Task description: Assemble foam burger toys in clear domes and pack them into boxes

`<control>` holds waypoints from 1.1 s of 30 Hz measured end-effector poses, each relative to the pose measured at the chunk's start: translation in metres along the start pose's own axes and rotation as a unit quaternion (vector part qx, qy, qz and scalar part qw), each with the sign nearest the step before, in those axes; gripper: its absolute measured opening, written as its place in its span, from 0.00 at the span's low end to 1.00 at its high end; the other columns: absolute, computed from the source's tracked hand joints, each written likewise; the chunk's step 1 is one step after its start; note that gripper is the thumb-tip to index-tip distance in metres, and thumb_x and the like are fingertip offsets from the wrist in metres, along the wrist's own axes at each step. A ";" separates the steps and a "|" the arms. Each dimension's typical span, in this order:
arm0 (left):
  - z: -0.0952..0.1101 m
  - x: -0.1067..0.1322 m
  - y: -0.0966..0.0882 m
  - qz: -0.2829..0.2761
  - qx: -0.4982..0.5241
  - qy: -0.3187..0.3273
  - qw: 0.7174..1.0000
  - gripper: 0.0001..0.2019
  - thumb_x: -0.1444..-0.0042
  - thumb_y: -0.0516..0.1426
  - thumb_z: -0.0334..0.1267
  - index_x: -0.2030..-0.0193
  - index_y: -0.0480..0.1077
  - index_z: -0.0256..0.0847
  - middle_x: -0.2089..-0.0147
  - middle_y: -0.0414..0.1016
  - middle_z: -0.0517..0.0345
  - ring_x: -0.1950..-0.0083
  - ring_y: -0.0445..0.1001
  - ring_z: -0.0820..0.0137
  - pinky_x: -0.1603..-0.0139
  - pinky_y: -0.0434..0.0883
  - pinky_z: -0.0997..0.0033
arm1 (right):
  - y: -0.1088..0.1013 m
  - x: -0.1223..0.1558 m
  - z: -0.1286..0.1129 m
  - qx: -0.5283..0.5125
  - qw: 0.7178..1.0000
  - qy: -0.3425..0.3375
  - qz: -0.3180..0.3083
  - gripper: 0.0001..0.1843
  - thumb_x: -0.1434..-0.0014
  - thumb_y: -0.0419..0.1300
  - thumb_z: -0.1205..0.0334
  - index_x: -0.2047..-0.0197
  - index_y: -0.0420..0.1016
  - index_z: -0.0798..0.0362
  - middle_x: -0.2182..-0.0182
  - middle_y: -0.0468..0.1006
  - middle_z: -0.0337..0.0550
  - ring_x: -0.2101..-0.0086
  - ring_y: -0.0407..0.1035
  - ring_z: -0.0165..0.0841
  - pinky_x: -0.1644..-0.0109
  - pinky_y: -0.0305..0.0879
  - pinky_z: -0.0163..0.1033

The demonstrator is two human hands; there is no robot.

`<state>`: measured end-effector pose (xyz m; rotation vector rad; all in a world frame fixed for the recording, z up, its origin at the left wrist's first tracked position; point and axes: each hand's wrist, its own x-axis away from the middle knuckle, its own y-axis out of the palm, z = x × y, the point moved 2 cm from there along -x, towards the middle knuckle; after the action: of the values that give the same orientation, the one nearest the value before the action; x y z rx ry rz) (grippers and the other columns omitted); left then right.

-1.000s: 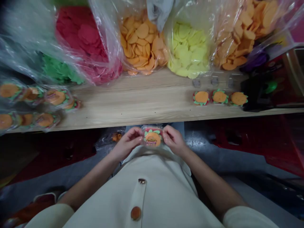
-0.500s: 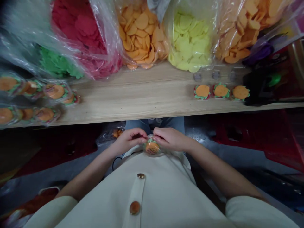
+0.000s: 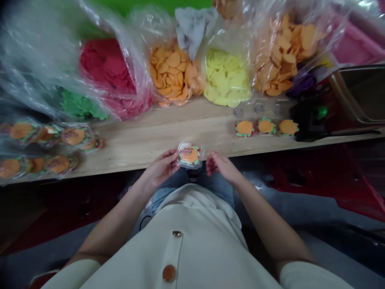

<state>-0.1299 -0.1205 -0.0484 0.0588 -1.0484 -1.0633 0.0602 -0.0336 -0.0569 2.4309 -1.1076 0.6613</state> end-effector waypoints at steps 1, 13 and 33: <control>0.003 -0.004 0.007 0.001 0.017 0.011 1.000 0.09 0.51 0.60 0.29 0.61 0.69 0.37 0.72 0.69 0.61 0.75 0.68 0.82 0.70 0.71 0.82 | 0.001 0.003 -0.005 -0.018 1.000 -0.004 0.005 0.28 0.49 0.49 0.34 0.72 0.65 0.53 0.79 0.70 0.38 0.78 0.66 0.30 0.73 0.66 0.38; 0.003 -0.002 0.055 -0.058 -0.011 0.066 0.996 0.12 0.51 0.61 0.33 0.60 0.64 0.40 0.69 0.69 0.62 0.71 0.70 0.81 0.65 0.72 0.80 | -0.007 0.007 -0.014 -0.173 0.976 -0.120 0.050 0.14 0.47 0.59 0.49 0.71 0.63 0.51 0.79 0.70 0.33 0.76 0.68 0.29 0.68 0.68 0.37; 0.005 -0.060 0.048 0.086 -0.063 0.132 0.985 0.17 0.54 0.62 0.39 0.55 0.69 0.48 0.48 0.71 0.62 0.46 0.69 0.66 0.56 0.74 0.74 | -0.331 0.048 -0.054 0.021 0.816 -0.094 0.569 0.10 0.51 0.58 0.54 0.73 0.68 0.53 0.76 0.71 0.42 0.71 0.66 0.34 0.68 0.66 0.41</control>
<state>-0.1053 -0.0488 -0.0621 0.0062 -0.7307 -0.9344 0.3310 0.1694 -0.0353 1.6314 -2.6578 0.7367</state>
